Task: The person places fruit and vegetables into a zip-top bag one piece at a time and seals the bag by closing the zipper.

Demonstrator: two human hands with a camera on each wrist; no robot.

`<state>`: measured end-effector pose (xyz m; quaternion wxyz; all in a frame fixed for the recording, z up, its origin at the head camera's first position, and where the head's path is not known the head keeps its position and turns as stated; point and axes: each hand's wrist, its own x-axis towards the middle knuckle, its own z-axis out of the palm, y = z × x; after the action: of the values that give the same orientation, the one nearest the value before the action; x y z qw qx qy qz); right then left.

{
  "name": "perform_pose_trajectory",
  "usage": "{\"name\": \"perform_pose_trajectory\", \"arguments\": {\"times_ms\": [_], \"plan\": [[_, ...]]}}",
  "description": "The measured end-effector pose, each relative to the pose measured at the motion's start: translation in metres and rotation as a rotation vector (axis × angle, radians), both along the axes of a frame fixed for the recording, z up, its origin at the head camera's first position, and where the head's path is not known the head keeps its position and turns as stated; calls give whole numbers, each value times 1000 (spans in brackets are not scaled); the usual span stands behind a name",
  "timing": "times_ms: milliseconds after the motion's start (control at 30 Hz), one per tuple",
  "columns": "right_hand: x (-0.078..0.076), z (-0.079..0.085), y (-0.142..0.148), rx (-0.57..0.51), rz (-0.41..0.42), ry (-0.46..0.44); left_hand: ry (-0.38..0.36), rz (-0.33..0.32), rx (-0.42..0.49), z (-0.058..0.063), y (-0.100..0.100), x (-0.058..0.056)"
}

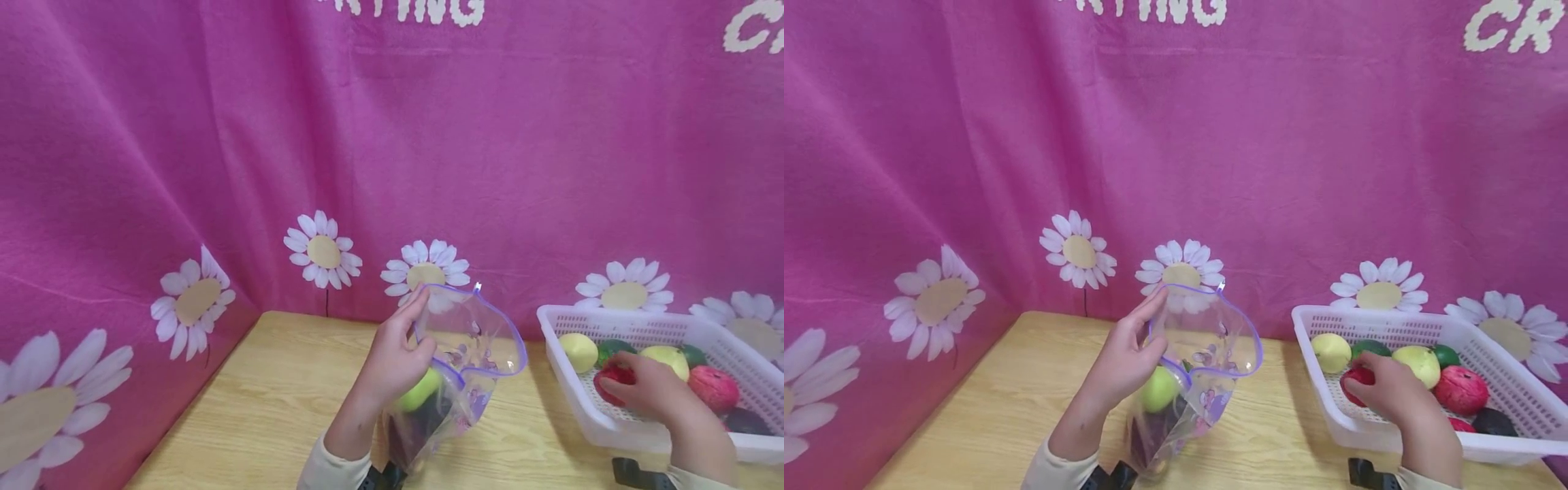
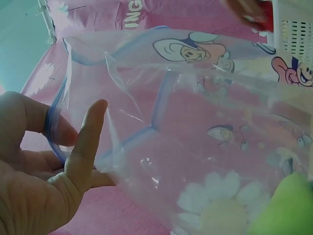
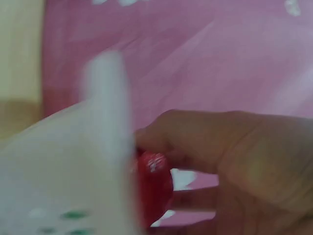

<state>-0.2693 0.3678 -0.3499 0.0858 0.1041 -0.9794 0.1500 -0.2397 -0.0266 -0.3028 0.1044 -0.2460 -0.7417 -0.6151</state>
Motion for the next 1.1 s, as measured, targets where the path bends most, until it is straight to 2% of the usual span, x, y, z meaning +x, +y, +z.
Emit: {"name": "perform_pose_trajectory", "arguments": {"times_ms": [133,200,300,333,400,467,533,633,700,800,933,1100], "plan": [[16,26,-24,-100,36,225,4,-13,-2,-3,-1,0],[27,37,-42,-191,69,349,-1,-23,-1,-5,-1,1],[44,51,-73,-366,183,502,8,-34,1,-9,0,2],[48,54,-83,-433,252,539,16,-38,4,-10,0,2],[55,57,-103,-524,395,569,28,-52,7,-11,1,2],[60,58,-119,-554,533,557,35,-73,13,-11,3,3],[62,56,-132,-521,592,498,32,-97,12,-9,5,3],[65,52,-143,-408,567,423,23,-139,13,-8,8,4],[66,50,-145,-335,502,369,22,-155,11,-7,9,4],[65,51,-142,-280,431,357,30,-169,6,-7,9,3],[65,52,-136,-235,347,412,46,-170,-11,-5,11,3],[64,54,-138,-168,309,507,34,-157,-19,-3,13,4]]}}
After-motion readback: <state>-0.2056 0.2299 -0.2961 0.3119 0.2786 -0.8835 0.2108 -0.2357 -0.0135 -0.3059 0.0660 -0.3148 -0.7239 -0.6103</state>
